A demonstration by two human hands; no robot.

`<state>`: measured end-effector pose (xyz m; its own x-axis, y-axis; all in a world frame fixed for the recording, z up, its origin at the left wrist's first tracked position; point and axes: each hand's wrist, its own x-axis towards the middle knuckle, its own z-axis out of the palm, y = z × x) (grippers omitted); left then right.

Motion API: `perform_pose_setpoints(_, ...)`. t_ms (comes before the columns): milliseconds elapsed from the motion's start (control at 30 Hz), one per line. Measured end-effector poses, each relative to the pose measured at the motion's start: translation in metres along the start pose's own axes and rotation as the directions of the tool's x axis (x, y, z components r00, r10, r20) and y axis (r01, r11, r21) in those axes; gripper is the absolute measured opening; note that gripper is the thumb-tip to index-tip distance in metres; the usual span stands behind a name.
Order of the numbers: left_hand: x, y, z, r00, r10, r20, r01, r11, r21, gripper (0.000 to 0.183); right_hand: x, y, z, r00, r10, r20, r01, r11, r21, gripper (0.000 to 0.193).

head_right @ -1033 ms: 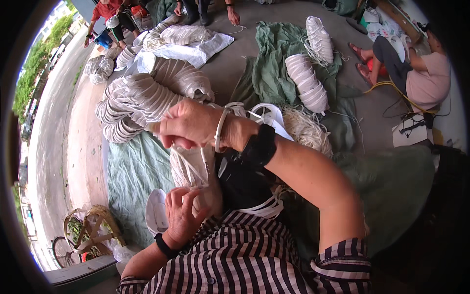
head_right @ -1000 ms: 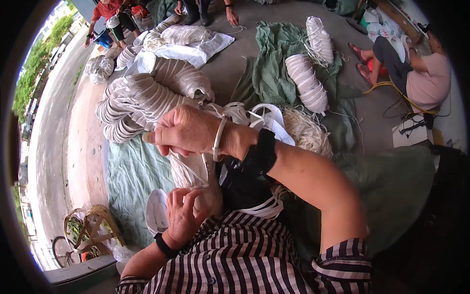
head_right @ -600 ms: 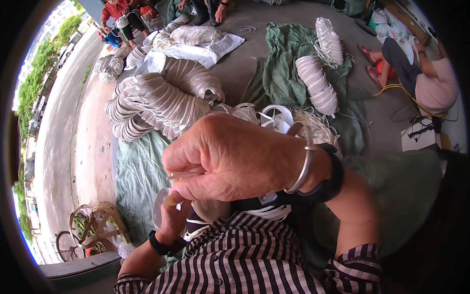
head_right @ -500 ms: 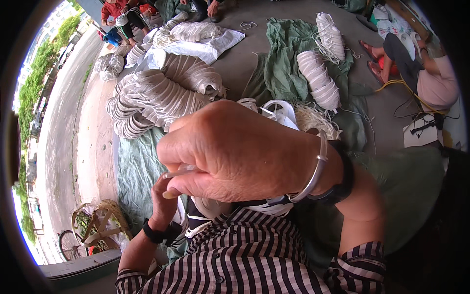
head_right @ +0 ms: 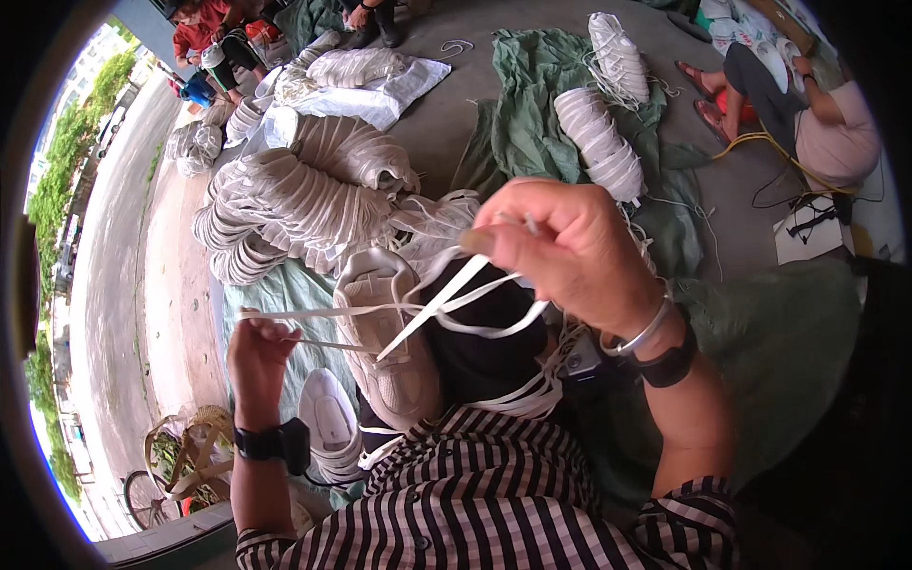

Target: Lacing a white sneaker upper by hand.

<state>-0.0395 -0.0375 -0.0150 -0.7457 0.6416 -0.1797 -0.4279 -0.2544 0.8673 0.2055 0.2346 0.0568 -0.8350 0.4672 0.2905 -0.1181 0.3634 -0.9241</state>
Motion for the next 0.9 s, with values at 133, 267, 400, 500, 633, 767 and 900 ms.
perform_pose_setpoints(133, 0.029, 0.062, -0.118, 0.963, -0.063, -0.262, -0.002, 0.970, -0.243, 0.017, -0.042, 0.078, -0.058, 0.790, 0.607, -0.087, -0.479, 0.699, 0.530, 0.031)
perform_pose_setpoints(267, 0.015, 0.130, -0.299, 0.776, 0.057, -0.629, -0.116, 0.992, -0.054, 0.023, -0.113, 0.158, -0.130, 0.455, 0.856, -0.246, -0.635, 0.506, 0.584, 0.042)
perform_pose_setpoints(400, -0.065, 0.210, -0.464, 0.448, 0.024, -0.894, -0.173, 0.983, -0.060, 0.028, -0.201, 0.208, -0.233, 0.203, 0.839, -0.504, -0.898, 0.365, 0.246, 0.051)
perform_pose_setpoints(500, -0.070, 0.196, -0.468, 0.337, 0.156, -0.928, -0.079, 0.987, 0.137, 0.021, -0.220, 0.228, -0.262, 0.142, 0.831, -0.538, -0.990, 0.126, -0.066, 0.044)
perform_pose_setpoints(633, -0.048, 0.142, -0.401, 0.399, 0.277, -0.874, 0.198, 0.905, 0.377, 0.033, -0.126, 0.197, -0.161, 0.348, 0.872, -0.345, -0.897, 0.203, -0.393, 0.020)
perform_pose_setpoints(767, -0.005, 0.027, -0.160, 0.903, 0.195, -0.382, 0.099, 0.772, 0.628, 0.024, -0.028, 0.146, -0.006, 0.808, 0.587, -0.045, -0.588, 0.808, -0.038, 0.023)
perform_pose_setpoints(900, -0.013, -0.036, -0.017, 0.996, 0.088, -0.008, -0.053, 0.670, 0.740, 0.022, -0.007, 0.076, 0.094, 0.938, 0.309, 0.160, -0.309, 0.951, -0.022, 0.013)
